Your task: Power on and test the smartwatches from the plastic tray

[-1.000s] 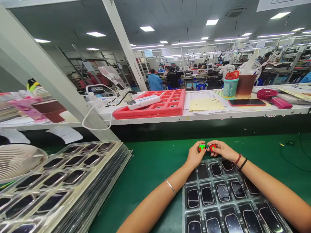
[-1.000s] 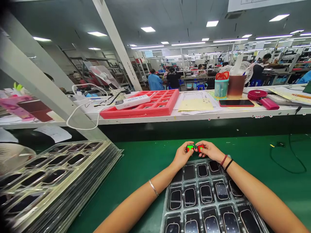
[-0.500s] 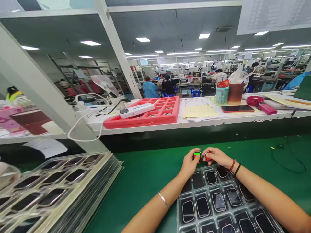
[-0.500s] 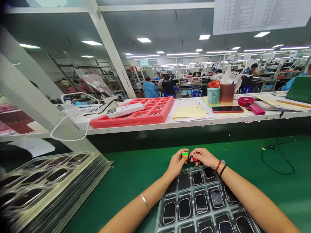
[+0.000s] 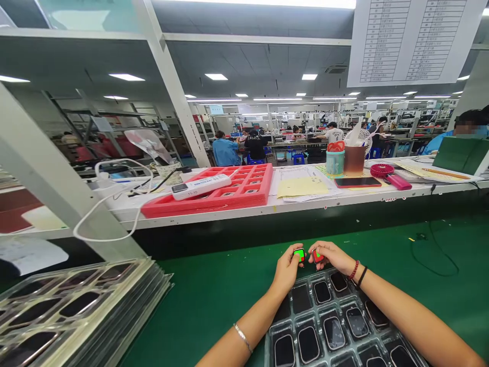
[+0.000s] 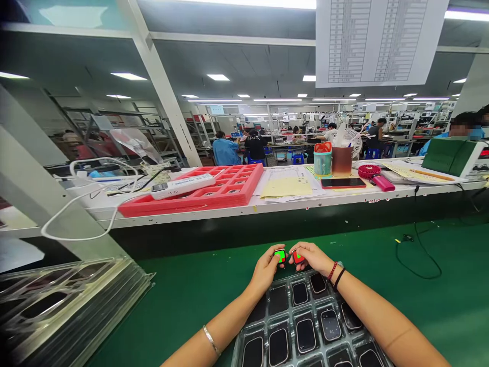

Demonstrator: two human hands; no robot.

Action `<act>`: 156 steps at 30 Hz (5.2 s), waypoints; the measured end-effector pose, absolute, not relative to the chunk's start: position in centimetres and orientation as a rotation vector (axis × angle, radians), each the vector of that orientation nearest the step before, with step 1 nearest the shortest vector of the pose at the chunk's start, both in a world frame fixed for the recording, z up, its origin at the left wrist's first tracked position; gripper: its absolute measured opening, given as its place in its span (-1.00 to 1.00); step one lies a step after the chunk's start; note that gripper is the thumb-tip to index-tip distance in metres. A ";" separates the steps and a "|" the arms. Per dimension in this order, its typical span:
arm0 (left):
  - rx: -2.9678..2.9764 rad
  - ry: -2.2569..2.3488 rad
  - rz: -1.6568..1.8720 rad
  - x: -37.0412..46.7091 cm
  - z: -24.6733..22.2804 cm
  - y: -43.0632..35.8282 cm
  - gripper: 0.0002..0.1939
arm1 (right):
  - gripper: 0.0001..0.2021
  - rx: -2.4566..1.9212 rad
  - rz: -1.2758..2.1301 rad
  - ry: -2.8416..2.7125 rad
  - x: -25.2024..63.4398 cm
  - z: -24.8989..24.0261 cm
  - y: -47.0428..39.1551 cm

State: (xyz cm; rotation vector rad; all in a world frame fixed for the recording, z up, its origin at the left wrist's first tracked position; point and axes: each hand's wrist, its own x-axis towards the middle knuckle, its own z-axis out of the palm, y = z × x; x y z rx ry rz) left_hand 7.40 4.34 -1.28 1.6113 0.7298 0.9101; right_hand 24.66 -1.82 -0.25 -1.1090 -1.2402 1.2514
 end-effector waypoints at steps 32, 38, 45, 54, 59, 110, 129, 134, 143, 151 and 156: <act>1.700 0.696 0.902 8.1 -3.3 4.8 -0.50 | -0.64 -1.156 1.164 -1.372 24.9 -0.8 -2.0; 1.774 0.708 0.911 7.9 -3.3 4.8 -0.53 | -0.74 -1.208 1.119 -1.393 24.7 0.1 -2.3; 1.823 0.741 0.913 7.7 -2.9 4.5 -0.56 | -0.82 -1.198 1.111 -1.383 24.8 0.4 -2.3; 1.809 0.722 0.916 7.7 -2.7 4.4 -0.55 | -0.79 -1.173 1.161 -1.332 25.1 0.0 -2.0; 1.713 0.681 0.906 8.0 -3.1 4.6 -0.44 | -0.76 -1.190 1.166 -1.344 25.1 -0.2 -1.9; 1.792 0.785 0.931 7.8 -2.6 4.9 -0.47 | -0.52 -1.166 1.171 -1.372 24.9 -0.8 -1.8; 1.678 0.741 0.951 7.7 -3.1 5.2 -0.42 | -0.48 -1.086 1.162 -1.351 25.2 -1.2 -1.5; 1.671 0.747 0.933 7.7 -2.9 5.0 -0.42 | -0.59 -1.146 1.139 -1.347 25.0 -0.6 -1.8; 1.668 0.755 0.921 7.8 -2.6 4.8 -0.37 | -0.53 -1.124 1.142 -1.382 24.9 -0.4 -1.8; 1.621 0.712 0.939 7.9 -2.8 4.6 -0.30 | -0.52 -1.103 1.180 -1.375 25.0 -0.8 -1.8; 1.438 0.619 0.991 8.1 -2.9 4.8 -0.25 | -0.38 -1.040 1.258 -1.211 25.1 -0.8 -1.7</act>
